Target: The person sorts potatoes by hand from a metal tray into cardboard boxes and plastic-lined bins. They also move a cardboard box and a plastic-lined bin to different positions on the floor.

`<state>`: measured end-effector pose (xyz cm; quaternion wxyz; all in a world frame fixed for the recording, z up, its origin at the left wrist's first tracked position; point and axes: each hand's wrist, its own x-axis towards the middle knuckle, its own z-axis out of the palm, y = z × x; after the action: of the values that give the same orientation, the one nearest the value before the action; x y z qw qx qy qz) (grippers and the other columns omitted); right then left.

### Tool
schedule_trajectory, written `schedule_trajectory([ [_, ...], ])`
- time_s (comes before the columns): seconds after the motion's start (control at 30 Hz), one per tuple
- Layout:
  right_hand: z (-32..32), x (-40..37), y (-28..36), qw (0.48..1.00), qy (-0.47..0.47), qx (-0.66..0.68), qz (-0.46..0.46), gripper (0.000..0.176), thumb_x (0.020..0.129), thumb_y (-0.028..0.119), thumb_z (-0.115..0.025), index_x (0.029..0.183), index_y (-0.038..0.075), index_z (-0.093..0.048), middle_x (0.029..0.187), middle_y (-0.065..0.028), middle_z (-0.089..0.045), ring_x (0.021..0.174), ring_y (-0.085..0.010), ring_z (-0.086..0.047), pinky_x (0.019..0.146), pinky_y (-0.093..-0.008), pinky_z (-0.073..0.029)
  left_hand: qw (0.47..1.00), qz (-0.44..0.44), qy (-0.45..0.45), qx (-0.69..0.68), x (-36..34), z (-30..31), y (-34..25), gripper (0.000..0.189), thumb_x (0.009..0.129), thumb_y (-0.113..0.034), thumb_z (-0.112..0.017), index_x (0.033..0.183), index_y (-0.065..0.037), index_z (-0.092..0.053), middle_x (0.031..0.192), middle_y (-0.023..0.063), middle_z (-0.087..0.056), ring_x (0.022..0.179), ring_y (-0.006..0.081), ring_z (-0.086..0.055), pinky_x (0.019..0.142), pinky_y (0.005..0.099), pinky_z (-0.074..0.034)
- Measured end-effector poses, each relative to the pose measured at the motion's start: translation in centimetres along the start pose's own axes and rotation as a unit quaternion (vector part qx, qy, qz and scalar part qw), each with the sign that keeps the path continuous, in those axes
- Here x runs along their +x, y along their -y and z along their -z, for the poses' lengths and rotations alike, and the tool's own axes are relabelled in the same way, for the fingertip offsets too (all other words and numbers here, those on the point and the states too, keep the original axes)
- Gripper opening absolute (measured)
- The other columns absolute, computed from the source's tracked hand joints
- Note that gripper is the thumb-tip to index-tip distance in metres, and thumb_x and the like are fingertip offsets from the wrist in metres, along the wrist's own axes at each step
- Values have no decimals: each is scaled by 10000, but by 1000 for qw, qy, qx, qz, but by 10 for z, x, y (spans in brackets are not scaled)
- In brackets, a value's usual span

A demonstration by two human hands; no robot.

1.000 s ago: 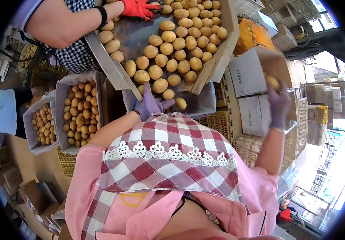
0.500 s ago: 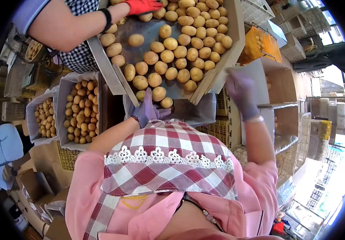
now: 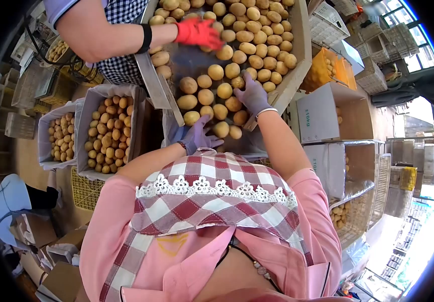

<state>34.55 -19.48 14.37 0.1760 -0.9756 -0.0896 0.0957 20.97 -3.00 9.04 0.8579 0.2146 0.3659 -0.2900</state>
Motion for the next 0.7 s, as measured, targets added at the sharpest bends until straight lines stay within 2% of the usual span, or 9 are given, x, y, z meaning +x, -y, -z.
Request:
schedule_trajectory([
  [0.03, -2, 1, 1, 1000, 9, -12, 0, 632, 791, 351, -652, 1312, 121, -379, 1039, -183, -631, 959, -356, -615, 799, -444, -491, 999, -39, -30, 17, -2, -2, 4, 942, 777, -607, -599, 1458, -210, -84, 1509, 111, -76, 1325, 472, -210, 1020, 556, -337],
  [0.1, -1, -2, 7, 999, 29, -40, -3, 705, 775, 390, -666, 1360, 154, -352, 1075, -187, -618, 1005, -348, -599, 844, -436, -481, 999, -34, -15, -39, -7, 4, -1, 1044, 738, -688, -582, 1462, -230, 15, 1507, 127, -61, 1317, 471, -221, 1019, 566, -345],
  [0.23, -23, 3, 15, 989, 57, -139, 4, 691, 777, 362, -664, 1356, 138, -359, 1118, -149, -614, 1018, -330, -601, 838, -428, -488, 996, -65, 6, -52, -23, 10, -4, 952, 756, -707, -547, 1439, -236, -80, 1460, 177, -144, 1277, 453, -291, 987, 599, -377],
  [0.4, 5, -34, 5, 984, -103, 141, 37, 597, 724, 279, -688, 1245, 74, -483, 1067, -206, -608, 991, -385, -590, 830, -408, -489, 994, -35, 18, -99, -27, 7, -10, 928, 786, -694, -513, 1436, -216, -56, 1453, 186, -151, 1290, 453, -275, 1026, 560, -363],
  [0.5, 58, -76, -76, 899, -362, 236, 76, 417, 794, 55, -684, 1177, -2, -529, 1034, -136, -596, 921, -196, -603, 787, -309, -510, 989, -11, 63, -132, -2, 26, -10, 920, 793, -670, -534, 1432, -197, -70, 1451, 166, -164, 1298, 432, -279, 1053, 535, -348],
  [0.53, 96, -104, -105, 853, -497, 106, 119, 403, 808, 19, -666, 1179, -18, -512, 1040, -105, -584, 876, -199, -599, 751, -310, -522, 986, -3, 91, -142, 9, 36, -10, 929, 785, -667, -549, 1430, -195, -77, 1450, 161, -167, 1297, 426, -284, 1056, 528, -351],
  [0.6, 141, -184, -211, 789, -577, 176, -118, 401, 817, 31, -661, 1166, -62, -487, 1083, -176, -573, 871, -242, -597, 775, -329, -536, 989, -16, 96, -111, 20, 38, -8, 951, 771, -683, -555, 1436, -228, -50, 1475, 148, -125, 1317, 416, -256, 1049, 516, -358],
  [0.67, 151, -295, -317, 656, -658, 220, -297, 420, 818, 89, -666, 1181, -57, -513, 1182, -205, -550, 983, -252, -587, 851, -358, -509, 993, -43, 79, -74, 15, 26, -7, 927, 790, -660, -556, 1438, -237, -46, 1491, 139, -94, 1346, 358, -229, 1047, 505, -364],
  [0.7, 150, -367, -379, 472, -647, 529, -280, 503, 800, 129, -679, 1245, -27, -506, 1284, -216, -500, 1145, -254, -520, 991, -398, -414, 995, -41, 68, -67, 11, 21, -7, 916, 797, -652, -554, 1439, -233, -52, 1490, 137, -96, 1347, 353, -227, 1045, 502, -368],
])
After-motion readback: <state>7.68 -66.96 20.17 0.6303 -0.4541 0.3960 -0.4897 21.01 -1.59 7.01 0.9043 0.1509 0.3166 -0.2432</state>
